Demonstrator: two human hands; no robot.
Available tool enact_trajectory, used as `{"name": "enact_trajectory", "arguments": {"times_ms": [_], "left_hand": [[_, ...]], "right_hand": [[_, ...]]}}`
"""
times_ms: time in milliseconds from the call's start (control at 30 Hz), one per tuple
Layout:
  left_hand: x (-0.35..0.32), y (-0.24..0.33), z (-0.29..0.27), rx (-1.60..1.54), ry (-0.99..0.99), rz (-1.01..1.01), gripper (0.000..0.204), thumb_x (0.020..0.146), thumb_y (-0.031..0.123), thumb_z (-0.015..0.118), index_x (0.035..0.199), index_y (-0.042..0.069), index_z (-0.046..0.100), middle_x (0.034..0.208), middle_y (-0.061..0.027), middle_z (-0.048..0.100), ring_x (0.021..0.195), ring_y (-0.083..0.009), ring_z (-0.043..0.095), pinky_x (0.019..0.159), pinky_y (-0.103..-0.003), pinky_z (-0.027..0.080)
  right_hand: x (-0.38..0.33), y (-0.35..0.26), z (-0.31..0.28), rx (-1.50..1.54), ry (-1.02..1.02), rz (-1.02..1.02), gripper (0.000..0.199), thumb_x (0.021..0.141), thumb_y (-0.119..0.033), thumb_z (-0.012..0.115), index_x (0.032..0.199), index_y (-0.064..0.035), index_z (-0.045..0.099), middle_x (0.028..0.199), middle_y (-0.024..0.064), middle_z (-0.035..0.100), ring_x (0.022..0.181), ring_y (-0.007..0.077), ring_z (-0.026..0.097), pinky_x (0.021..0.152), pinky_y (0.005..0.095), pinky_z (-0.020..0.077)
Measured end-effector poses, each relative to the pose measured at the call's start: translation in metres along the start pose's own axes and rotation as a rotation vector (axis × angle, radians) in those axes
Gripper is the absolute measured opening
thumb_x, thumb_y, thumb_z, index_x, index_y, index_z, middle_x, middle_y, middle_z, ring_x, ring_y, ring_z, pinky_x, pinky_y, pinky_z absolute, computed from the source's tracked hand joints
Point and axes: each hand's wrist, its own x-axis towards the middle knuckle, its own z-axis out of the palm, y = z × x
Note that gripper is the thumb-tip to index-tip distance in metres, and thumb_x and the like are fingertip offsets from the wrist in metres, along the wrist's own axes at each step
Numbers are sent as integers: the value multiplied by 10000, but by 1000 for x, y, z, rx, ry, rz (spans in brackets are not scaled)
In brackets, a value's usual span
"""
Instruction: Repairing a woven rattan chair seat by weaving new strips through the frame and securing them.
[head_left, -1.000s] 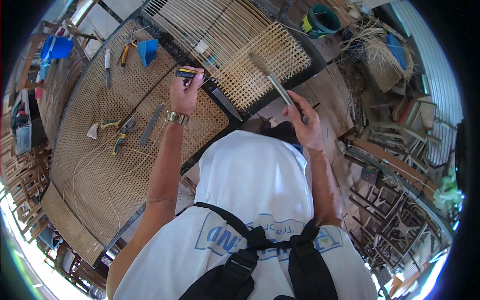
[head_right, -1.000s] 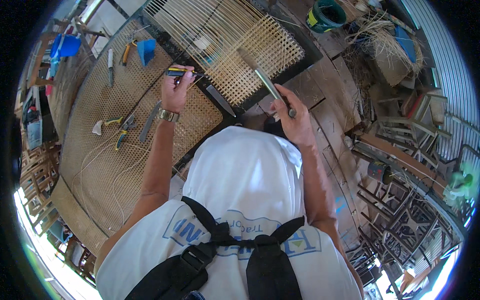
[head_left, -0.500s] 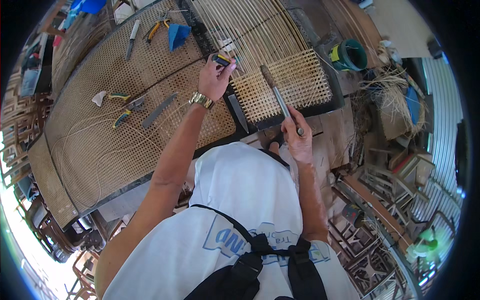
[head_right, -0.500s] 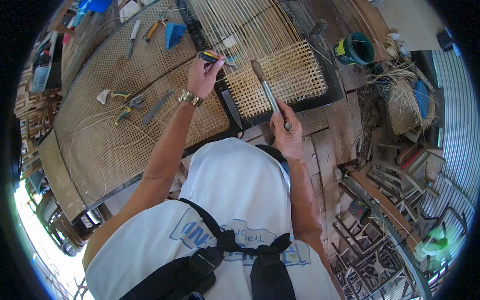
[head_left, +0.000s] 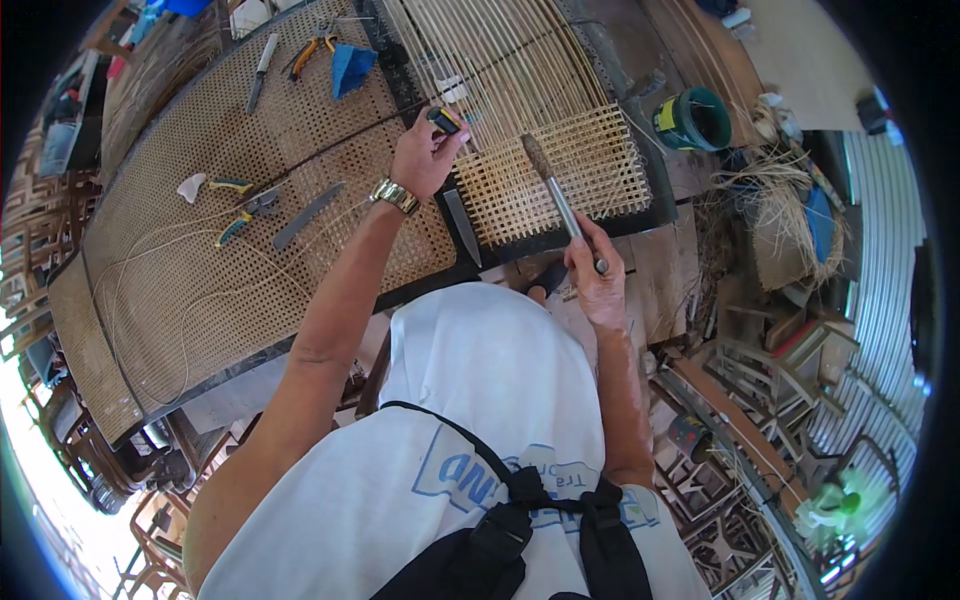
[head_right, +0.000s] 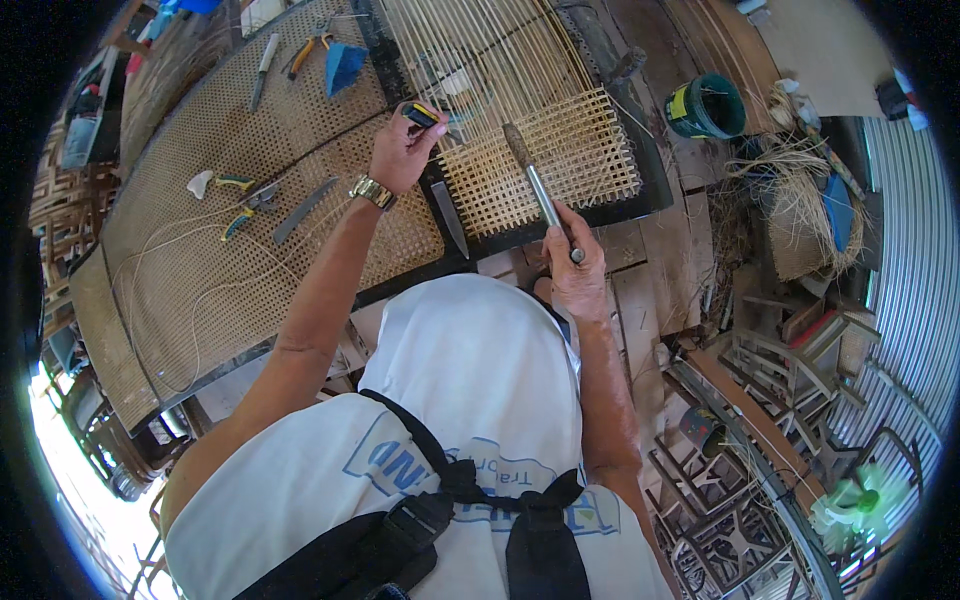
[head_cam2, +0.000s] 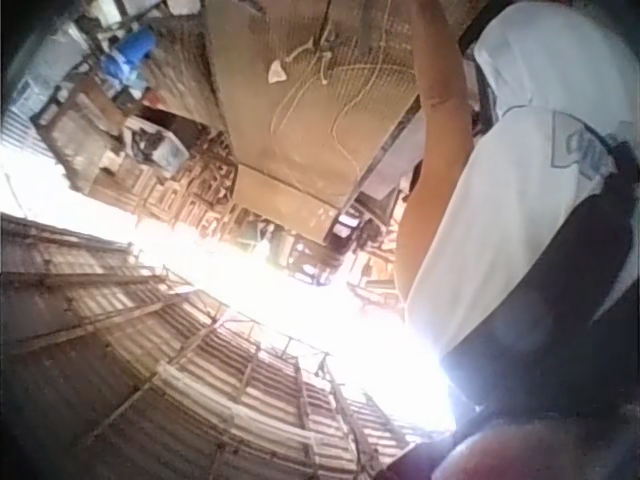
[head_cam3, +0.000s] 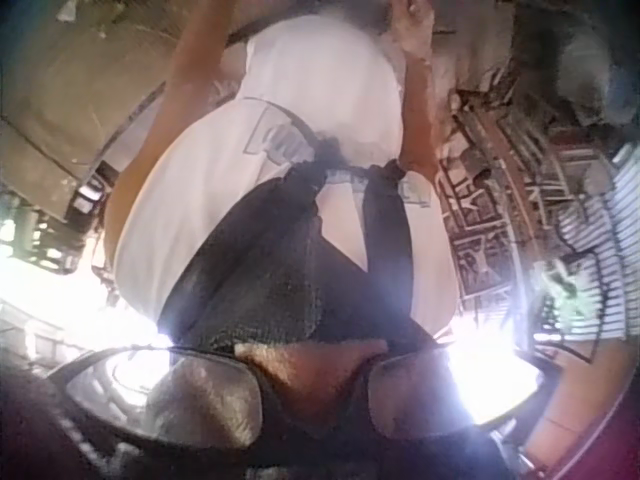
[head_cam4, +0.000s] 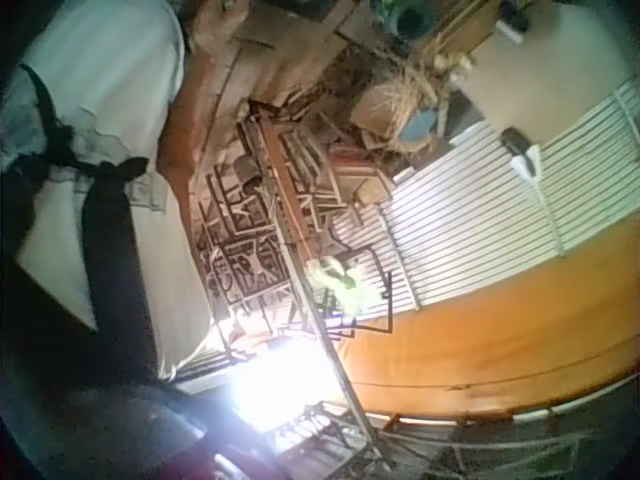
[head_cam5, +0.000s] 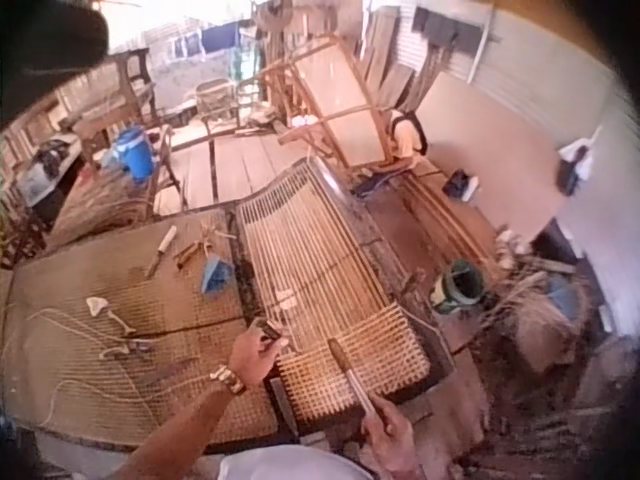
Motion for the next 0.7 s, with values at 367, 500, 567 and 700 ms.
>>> {"name": "enact_trajectory", "arguments": {"times_ms": [367, 500, 567, 700], "left_hand": [[9, 0, 2, 89, -125, -20, 378, 938, 231, 713, 1198, 27, 531, 958, -116, 755, 844, -272, 756, 725, -379, 585], [13, -10, 5, 91, -171, 2, 452, 945, 259, 710, 1238, -13, 498, 962, -146, 748, 834, -280, 746, 708, -380, 581], [14, -14, 3, 13, -141, 50, 455, 948, 271, 707, 1237, -13, 501, 944, -160, 740, 816, -283, 740, 701, -383, 577], [16, -13, -1, 82, -116, 39, 294, 971, 219, 683, 1214, 86, 583, 931, -82, 750, 756, -194, 735, 638, -327, 545]], "right_hand": [[15, -8, 3, 3, 11, -26, 376, 1040, -184, 574, 1373, -10, 563, 771, -30, 552, 631, 16, 436, 543, 175, 342], [20, -10, 9, -5, 8, -5, 379, 1040, -185, 574, 1377, -10, 563, 763, -27, 551, 619, 14, 431, 530, 174, 337], [20, -9, 16, 63, 65, -14, 378, 1040, -192, 575, 1375, -16, 568, 764, -22, 556, 615, 12, 432, 520, 175, 336], [25, -5, 30, 30, 134, 4, 377, 1031, -174, 581, 1383, -41, 571, 804, -3, 570, 625, 33, 442, 533, 183, 347]]}}
